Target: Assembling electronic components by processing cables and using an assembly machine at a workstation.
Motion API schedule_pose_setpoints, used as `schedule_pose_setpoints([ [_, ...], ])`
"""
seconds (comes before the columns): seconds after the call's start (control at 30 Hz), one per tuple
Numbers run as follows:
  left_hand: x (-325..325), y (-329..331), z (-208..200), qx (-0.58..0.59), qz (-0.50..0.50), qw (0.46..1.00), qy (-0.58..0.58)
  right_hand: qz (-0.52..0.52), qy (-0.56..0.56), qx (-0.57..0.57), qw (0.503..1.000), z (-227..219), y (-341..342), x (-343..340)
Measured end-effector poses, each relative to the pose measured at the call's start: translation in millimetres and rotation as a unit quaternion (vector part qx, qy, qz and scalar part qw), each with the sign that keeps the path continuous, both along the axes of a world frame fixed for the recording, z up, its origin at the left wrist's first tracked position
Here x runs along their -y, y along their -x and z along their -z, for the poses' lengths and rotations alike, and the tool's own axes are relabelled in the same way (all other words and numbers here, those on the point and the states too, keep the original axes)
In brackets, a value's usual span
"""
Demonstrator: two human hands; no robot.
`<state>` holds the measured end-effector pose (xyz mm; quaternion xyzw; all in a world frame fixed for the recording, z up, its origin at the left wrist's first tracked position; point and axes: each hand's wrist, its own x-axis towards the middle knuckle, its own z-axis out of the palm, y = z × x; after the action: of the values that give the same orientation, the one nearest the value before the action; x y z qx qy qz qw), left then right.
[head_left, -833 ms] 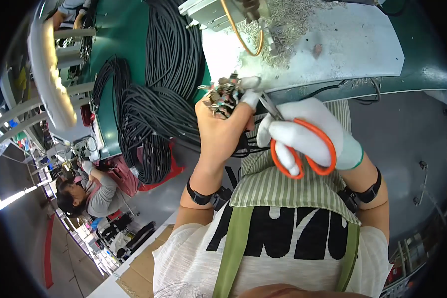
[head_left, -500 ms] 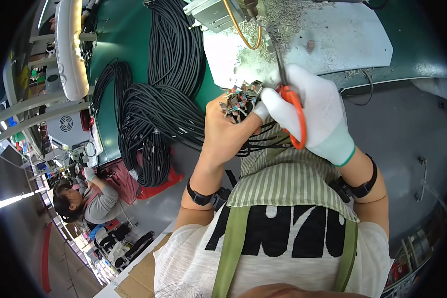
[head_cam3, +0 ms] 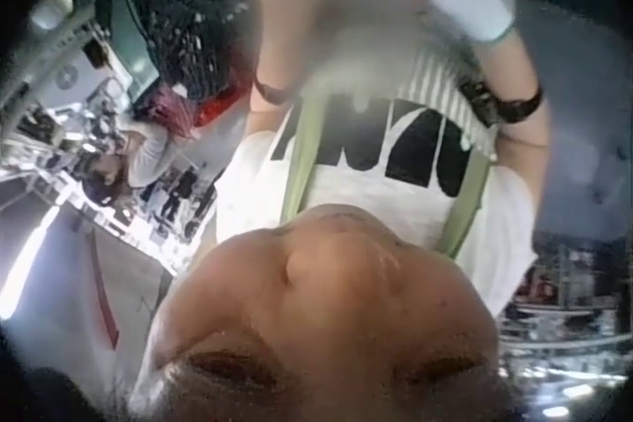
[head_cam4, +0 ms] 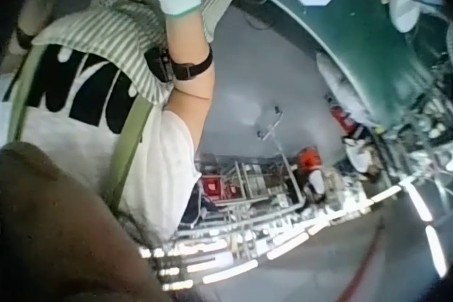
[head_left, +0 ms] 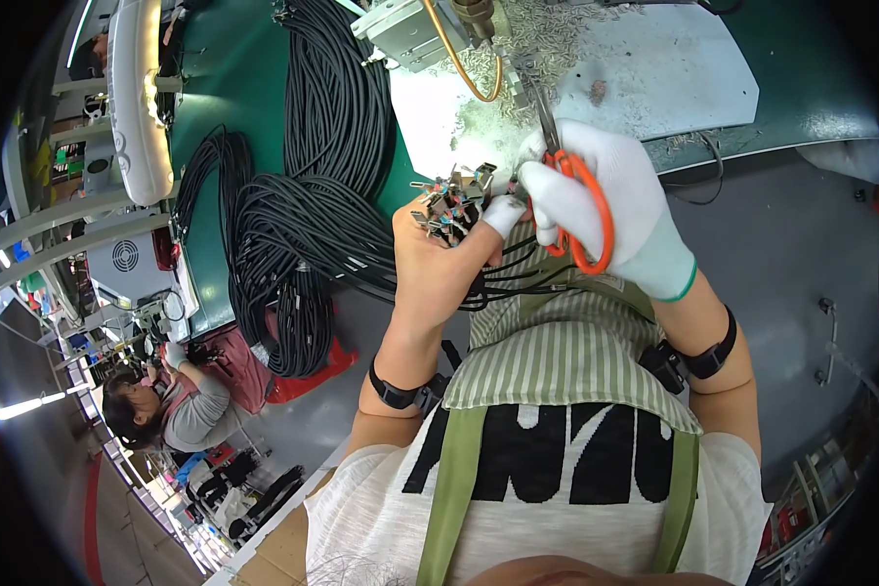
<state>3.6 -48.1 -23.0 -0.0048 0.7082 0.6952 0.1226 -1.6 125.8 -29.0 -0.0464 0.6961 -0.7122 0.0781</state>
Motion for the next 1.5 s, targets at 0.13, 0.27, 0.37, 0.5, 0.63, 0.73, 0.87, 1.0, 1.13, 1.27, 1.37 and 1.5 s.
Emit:
schedule_pose_setpoints([
  [0.13,-2.7,4.3,2.7,0.002,-0.025,0.999,-0.027,0.007,0.098,0.039,0.994,2.4,-1.9,5.0],
  [0.27,-4.9,4.7,3.9,-0.033,-0.065,0.997,0.033,0.008,0.045,0.018,0.999,-3.9,-14.0,5.3],
  [0.37,-5.7,4.5,0.5,-0.035,-0.074,0.996,0.023,-0.170,0.155,0.197,0.953,-12.9,-15.2,-6.0],
  [0.5,-5.7,5.1,2.2,-0.034,-0.075,0.997,0.007,-0.176,0.164,0.205,0.949,-9.7,-11.4,-5.3],
  [0.63,-6.1,6.4,0.5,-0.027,-0.071,0.997,0.008,-0.182,0.177,0.195,0.947,-5.4,-10.9,-7.0],
  [0.73,-6.9,6.6,-0.7,-0.024,-0.068,0.997,0.011,-0.173,0.155,0.201,0.952,-6.4,-10.7,-6.2],
  [0.87,-7.6,8.4,-0.5,-0.023,-0.057,0.998,0.017,-0.165,0.141,0.163,0.962,-1.2,-11.0,-7.0],
  [1.0,-7.1,10.3,0.6,-0.013,-0.053,0.998,0.020,-0.159,0.058,0.049,0.984,9.3,-9.0,-3.5],
  [1.13,-8.0,11.3,-0.8,-0.004,-0.051,0.999,0.008,-0.077,0.198,0.167,0.963,-11.3,-12.1,-18.0],
  [1.27,-12.9,9.7,-3.3,-0.002,-0.027,0.999,0.019,0.079,-0.157,-0.116,0.978,2.9,1.4,-6.0],
  [1.37,-9.5,9.7,-4.4,0.002,-0.001,0.999,0.035,0.060,-0.191,-0.092,0.975,-2.4,-1.1,-17.3],
  [1.5,-1.5,15.8,-4.2,0.020,-0.026,0.999,0.002,0.030,-0.345,-0.055,0.936,-2.2,-4.9,-46.3],
])
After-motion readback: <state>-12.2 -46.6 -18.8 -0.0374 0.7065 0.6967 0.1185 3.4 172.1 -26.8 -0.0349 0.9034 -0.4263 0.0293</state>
